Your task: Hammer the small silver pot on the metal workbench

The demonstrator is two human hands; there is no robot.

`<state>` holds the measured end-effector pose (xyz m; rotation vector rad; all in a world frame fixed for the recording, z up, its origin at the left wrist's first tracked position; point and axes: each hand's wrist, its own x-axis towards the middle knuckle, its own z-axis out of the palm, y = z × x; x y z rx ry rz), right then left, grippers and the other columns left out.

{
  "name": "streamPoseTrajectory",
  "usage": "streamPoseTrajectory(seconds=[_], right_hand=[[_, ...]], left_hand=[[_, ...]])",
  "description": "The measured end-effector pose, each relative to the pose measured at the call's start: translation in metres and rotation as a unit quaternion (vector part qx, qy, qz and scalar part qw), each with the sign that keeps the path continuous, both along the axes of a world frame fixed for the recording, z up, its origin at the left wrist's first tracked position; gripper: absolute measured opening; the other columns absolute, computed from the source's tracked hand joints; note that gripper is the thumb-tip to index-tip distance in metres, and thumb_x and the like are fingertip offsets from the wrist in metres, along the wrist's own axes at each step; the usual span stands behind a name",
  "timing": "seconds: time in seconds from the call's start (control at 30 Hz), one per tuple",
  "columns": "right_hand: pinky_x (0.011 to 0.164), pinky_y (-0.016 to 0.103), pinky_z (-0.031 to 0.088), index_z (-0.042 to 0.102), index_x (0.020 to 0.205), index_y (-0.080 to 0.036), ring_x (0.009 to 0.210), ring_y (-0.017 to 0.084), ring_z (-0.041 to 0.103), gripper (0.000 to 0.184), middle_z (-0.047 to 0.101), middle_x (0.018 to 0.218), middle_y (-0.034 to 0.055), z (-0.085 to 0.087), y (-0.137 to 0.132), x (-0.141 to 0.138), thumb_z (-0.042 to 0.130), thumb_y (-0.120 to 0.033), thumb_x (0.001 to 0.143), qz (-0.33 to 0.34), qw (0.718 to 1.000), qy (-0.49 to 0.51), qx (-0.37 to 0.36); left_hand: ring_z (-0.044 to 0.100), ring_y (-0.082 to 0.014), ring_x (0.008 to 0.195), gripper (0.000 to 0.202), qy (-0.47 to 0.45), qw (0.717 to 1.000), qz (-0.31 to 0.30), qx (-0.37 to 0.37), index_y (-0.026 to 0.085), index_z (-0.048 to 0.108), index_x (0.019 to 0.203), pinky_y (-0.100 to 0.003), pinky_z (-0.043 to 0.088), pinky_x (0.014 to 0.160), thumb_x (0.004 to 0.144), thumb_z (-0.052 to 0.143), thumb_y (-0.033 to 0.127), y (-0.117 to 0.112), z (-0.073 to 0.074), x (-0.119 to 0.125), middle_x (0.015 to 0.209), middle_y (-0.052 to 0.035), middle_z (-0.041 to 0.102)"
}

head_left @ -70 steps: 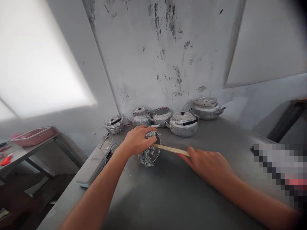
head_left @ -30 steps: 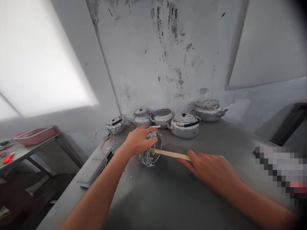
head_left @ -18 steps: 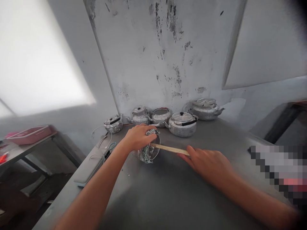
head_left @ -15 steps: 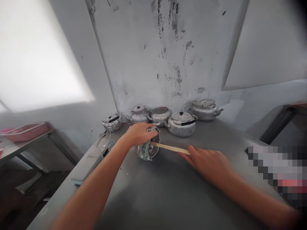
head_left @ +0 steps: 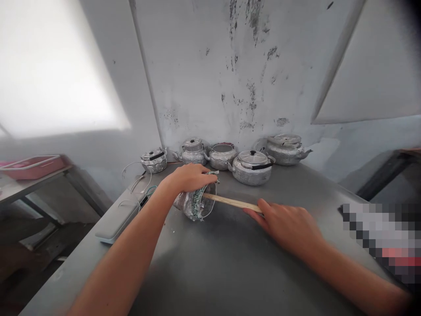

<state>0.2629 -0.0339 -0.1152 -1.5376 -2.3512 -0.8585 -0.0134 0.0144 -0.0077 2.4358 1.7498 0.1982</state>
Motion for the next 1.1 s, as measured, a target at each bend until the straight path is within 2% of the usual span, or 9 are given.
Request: streamPoseTrajectory(seconds=[0.13,0.27,0.37,0.53,0.73,0.87,1.0,1.1], right_hand=[[0.052,0.032,0.007,0.059,0.072,-0.020,0.046,0.019,0.060,0.057,0.065,0.055,0.0048,-0.001,-0.001,-0.003,0.033,-0.058,0.104,0.038,0.999,0.010,0.029],[0.051,0.031,0.009,0.059,0.070,-0.020,0.043,0.018,0.058,0.055,0.064,0.053,0.0048,0.001,-0.003,-0.006,0.035,-0.056,0.104,0.031,0.998,0.018,0.046],[0.051,0.031,0.008,0.058,0.070,-0.020,0.044,0.018,0.059,0.056,0.064,0.053,0.0035,0.002,-0.004,-0.008,0.036,-0.059,0.103,0.052,0.996,0.026,0.060],[0.050,0.031,0.005,0.058,0.071,-0.021,0.043,0.019,0.060,0.052,0.063,0.052,0.0024,0.003,-0.004,-0.008,0.038,-0.057,0.103,0.020,0.999,0.018,0.043],[0.050,0.031,0.005,0.058,0.073,-0.021,0.044,0.020,0.062,0.050,0.065,0.053,0.0025,0.003,-0.005,-0.009,0.040,-0.057,0.102,0.005,1.000,0.014,0.020],[0.050,0.031,0.006,0.059,0.073,-0.021,0.048,0.021,0.065,0.052,0.066,0.056,0.0035,0.003,-0.005,-0.011,0.038,-0.059,0.102,0.026,0.999,0.020,0.021],[0.050,0.031,0.006,0.059,0.074,-0.020,0.046,0.022,0.064,0.050,0.066,0.054,0.0046,0.002,-0.003,-0.011,0.039,-0.055,0.103,0.005,1.000,0.008,0.016],[0.050,0.031,0.007,0.059,0.073,-0.021,0.048,0.021,0.065,0.051,0.066,0.056,0.0047,0.000,-0.002,-0.010,0.040,-0.057,0.102,0.019,1.000,0.011,0.014]], left_hand=[[0.068,-0.0357,0.098,0.049,0.009,1.000,0.004,0.004,0.030,0.076,0.106,-0.042,0.050,0.080,0.091,0.041,0.060,0.000,-0.001,0.001,0.110,-0.0066,0.075],[0.067,-0.0347,0.095,0.049,0.024,1.000,-0.004,0.004,0.028,0.075,0.097,-0.040,0.049,0.077,0.092,0.039,0.060,0.000,-0.001,0.003,0.107,-0.0070,0.075],[0.067,-0.0335,0.094,0.050,0.025,1.000,-0.006,0.002,0.027,0.074,0.097,-0.038,0.047,0.075,0.092,0.038,0.061,0.001,-0.001,0.003,0.108,-0.0068,0.074],[0.066,-0.0324,0.093,0.050,0.025,1.000,0.000,-0.007,0.027,0.074,0.098,-0.035,0.045,0.071,0.092,0.039,0.061,0.003,-0.001,0.002,0.108,-0.0064,0.074],[0.066,-0.0328,0.101,0.052,0.032,0.999,-0.004,0.002,0.028,0.074,0.109,-0.035,0.045,0.076,0.093,0.038,0.061,0.003,-0.001,0.003,0.116,-0.0066,0.073],[0.066,-0.0320,0.098,0.051,0.031,0.999,0.003,-0.002,0.028,0.075,0.107,-0.035,0.046,0.078,0.093,0.039,0.061,0.001,0.000,0.005,0.114,-0.0059,0.074],[0.066,-0.0333,0.100,0.050,0.030,0.999,0.009,-0.006,0.029,0.075,0.107,-0.036,0.046,0.079,0.092,0.039,0.061,-0.001,0.002,0.006,0.115,-0.0058,0.073],[0.066,-0.0343,0.101,0.050,0.026,1.000,0.011,-0.006,0.029,0.075,0.107,-0.037,0.046,0.078,0.092,0.040,0.061,0.000,0.001,0.006,0.116,-0.0063,0.074]])
